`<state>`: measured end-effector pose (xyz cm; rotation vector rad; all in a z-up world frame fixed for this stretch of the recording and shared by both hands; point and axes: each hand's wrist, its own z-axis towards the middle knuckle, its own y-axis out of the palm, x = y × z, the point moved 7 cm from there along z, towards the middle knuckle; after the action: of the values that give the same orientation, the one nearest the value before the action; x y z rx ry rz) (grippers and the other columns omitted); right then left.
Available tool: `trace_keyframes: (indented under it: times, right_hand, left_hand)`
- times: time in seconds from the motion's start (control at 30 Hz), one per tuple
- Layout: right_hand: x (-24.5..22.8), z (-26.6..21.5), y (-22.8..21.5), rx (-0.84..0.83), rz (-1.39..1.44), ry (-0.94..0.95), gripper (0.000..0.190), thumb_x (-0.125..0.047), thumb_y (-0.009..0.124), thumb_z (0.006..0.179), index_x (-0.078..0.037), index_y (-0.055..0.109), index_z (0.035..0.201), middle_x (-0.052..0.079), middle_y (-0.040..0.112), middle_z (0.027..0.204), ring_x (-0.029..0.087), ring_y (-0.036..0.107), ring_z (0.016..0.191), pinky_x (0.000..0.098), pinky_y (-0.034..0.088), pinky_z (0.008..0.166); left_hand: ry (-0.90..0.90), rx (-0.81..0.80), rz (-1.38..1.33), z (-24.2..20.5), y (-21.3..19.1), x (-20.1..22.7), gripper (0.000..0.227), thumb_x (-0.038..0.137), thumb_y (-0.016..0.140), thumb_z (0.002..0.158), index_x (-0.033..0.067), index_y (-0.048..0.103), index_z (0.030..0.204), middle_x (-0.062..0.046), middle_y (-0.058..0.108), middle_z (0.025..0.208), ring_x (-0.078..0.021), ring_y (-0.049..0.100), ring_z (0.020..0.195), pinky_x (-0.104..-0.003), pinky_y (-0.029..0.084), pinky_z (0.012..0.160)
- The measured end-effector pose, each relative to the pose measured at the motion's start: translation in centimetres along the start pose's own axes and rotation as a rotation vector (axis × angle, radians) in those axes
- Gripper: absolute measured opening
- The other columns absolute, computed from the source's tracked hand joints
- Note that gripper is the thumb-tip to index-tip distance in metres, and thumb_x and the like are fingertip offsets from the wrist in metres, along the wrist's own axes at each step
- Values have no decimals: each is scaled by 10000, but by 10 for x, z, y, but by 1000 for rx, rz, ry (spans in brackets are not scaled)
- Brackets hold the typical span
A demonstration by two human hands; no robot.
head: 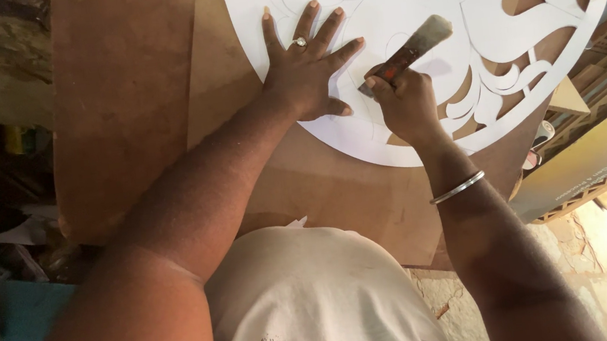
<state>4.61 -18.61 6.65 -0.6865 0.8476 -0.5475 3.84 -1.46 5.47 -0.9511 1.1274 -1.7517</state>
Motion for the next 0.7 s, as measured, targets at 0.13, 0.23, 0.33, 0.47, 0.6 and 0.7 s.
trace_keyframes:
  times: [0.13,0.23,0.33,0.47,0.6,0.7]
  right_hand:
    - [-14,7,-5,-75,-18,81,227,-212,671,973,-5,744,1030,109,723,764,206,712,706,353,544,660]
    - [-17,12,-5,-163,-118,152,267,-241,685,977,22,711,936,136,689,718,246,671,664,392,516,639]
    - [-16,11,-5,-187,-145,173,272,-239,681,965,21,692,886,127,692,704,235,683,662,391,518,642]
    - [-10,3,-6,-192,-130,263,276,-255,683,959,16,690,909,141,684,696,246,679,653,399,519,636]
    - [-6,-7,-8,-175,-120,245,262,-242,679,951,18,709,940,125,696,708,230,688,665,386,530,661]
    - [-2,-16,-10,-157,-105,275,257,-234,679,944,20,714,965,117,697,716,218,687,667,382,533,658]
  left_hand:
    - [2,24,-5,0,1,0,1086,729,780,659,419,297,1581,-25,35,1727,-327,-65,1570,-849,-84,1094]
    - [-1,1,-6,-1,-3,0,1095,724,783,659,413,291,1588,-32,36,1722,-330,-66,1569,-853,-77,1086]
    - [-1,4,-2,-1,-3,0,1088,725,777,664,414,293,1587,-27,36,1725,-331,-65,1572,-856,-72,1086]
    - [-1,1,-4,-1,-1,0,1085,722,776,667,420,289,1587,-24,32,1723,-325,-70,1570,-853,-77,1088]
    - [-11,-11,4,0,-1,0,1089,731,768,666,431,274,1589,-13,24,1725,-317,-75,1572,-850,-82,1090]
    - [-14,-11,8,1,1,0,1088,739,763,666,436,270,1587,-10,17,1725,-313,-78,1573,-844,-91,1092]
